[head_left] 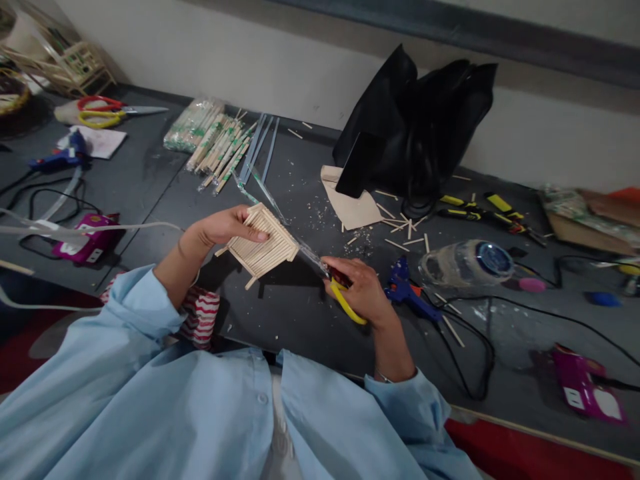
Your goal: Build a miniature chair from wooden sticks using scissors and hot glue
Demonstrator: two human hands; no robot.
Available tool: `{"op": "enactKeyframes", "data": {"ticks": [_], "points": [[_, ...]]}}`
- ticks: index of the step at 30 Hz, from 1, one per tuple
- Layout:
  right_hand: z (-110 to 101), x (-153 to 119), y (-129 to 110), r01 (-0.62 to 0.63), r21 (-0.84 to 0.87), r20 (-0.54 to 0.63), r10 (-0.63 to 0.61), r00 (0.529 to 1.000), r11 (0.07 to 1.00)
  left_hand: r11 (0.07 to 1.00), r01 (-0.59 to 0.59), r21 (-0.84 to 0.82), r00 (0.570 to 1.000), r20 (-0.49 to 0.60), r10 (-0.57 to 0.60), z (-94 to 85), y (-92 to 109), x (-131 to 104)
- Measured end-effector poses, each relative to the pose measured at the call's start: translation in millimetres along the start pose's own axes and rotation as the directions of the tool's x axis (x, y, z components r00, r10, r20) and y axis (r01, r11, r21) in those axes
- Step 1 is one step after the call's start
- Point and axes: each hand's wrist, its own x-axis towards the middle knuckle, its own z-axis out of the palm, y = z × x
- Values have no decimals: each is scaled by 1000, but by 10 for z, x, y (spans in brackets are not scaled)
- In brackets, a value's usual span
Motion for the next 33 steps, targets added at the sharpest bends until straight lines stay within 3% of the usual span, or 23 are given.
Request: {"op": "enactKeyframes", "data": {"ticks": [13, 21, 33], "points": [[28, -57, -14, -2, -53, 19, 3, 1000, 999, 998, -9, 54, 1000, -14, 10, -14, 37, -29], [42, -17, -7, -39, -28, -62, 37, 997, 999, 1000, 10, 8, 1000, -24, -10, -1, 37, -34], [81, -1, -30, 29, 15, -1, -29, 1000, 999, 998, 58, -2, 991, 120, -58, 126, 32, -9]]}}
